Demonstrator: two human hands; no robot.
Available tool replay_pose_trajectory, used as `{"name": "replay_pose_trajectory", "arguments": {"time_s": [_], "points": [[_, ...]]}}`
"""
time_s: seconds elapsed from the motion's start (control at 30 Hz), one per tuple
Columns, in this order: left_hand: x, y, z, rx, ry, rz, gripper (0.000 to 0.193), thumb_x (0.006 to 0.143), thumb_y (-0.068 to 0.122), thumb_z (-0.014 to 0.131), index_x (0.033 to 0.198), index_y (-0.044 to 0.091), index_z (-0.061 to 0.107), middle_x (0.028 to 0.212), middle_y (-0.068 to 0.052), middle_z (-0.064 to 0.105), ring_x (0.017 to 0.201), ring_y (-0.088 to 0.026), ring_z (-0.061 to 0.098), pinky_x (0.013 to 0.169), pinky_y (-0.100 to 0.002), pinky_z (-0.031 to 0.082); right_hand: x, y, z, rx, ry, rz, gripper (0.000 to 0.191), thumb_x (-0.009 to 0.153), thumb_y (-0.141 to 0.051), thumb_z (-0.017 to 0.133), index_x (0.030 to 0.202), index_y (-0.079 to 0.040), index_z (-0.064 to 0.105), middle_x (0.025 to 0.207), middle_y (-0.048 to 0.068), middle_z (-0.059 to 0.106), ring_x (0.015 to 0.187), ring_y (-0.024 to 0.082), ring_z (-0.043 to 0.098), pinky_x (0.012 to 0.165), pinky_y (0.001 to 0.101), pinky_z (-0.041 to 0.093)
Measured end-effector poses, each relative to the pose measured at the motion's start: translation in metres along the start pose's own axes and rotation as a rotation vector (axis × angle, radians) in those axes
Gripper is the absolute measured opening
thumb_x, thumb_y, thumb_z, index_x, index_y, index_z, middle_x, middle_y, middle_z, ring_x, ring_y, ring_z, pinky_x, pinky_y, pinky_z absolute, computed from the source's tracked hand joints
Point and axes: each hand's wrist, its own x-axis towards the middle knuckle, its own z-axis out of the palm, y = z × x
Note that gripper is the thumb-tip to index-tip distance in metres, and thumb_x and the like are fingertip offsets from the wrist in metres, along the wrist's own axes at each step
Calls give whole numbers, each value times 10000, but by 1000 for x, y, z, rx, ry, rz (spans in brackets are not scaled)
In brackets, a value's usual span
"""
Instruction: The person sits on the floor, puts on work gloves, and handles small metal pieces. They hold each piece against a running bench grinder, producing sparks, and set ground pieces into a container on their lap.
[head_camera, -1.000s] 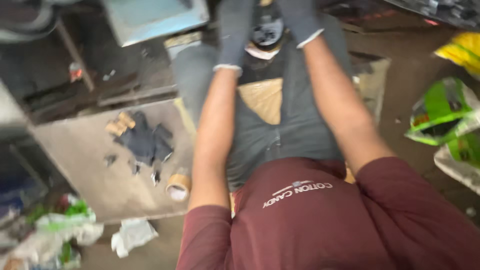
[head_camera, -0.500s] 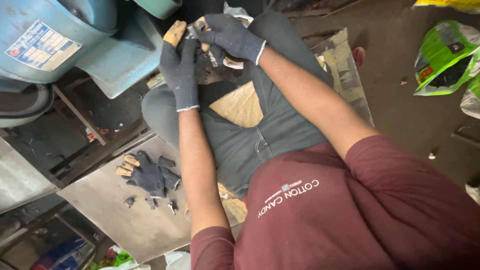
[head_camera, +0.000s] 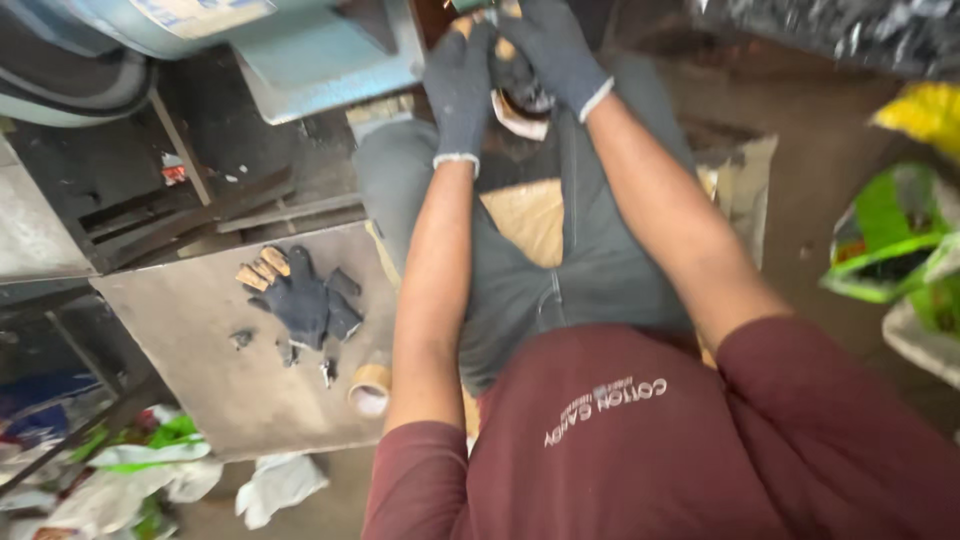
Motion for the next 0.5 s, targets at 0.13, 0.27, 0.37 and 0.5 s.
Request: {"name": "replay_pose_trajectory", "arguments": {"time_s": [0.13, 0.27, 0.37, 0.5], "points": [[-10, 0, -5, 47, -62, 140, 336, 1007, 264, 649, 965, -70, 654, 878, -222, 715, 812, -294, 695, 736, -400, 527, -18, -13, -10, 14, -6, -36, 291, 1056, -257, 671, 1114, 26, 705, 1016, 127, 728, 938, 222, 693, 826, 375, 526], [-23, 13, -8, -28, -151, 1, 330, 980, 269, 650, 951, -60, 654, 819, -244, 723, 792, -416, 688, 708, -443, 548, -35, -16, -22, -109, -2, -29, 259, 1082, -253, 627, 1106, -12, 719, 996, 129, 726, 926, 216, 700, 806, 380, 516], [-24, 18, -1, 120, -56, 88, 325, 962, 290, 658, 970, -34, 691, 864, -250, 718, 833, -436, 695, 707, -461, 534, -36, -3, -29, -41, 48, 10, 224, 1066, -218, 651, 1074, -2, 709, 968, 166, 717, 892, 251, 675, 788, 401, 527], [-15, 0, 12, 283, 26, 56, 300, 912, 306, 661, 919, 15, 733, 868, -229, 727, 828, -413, 691, 721, -473, 532, -22, 23, -28, -237, -19, -50, 219, 1067, -206, 634, 1085, -1, 709, 971, 184, 717, 890, 285, 677, 772, 416, 528]]}}
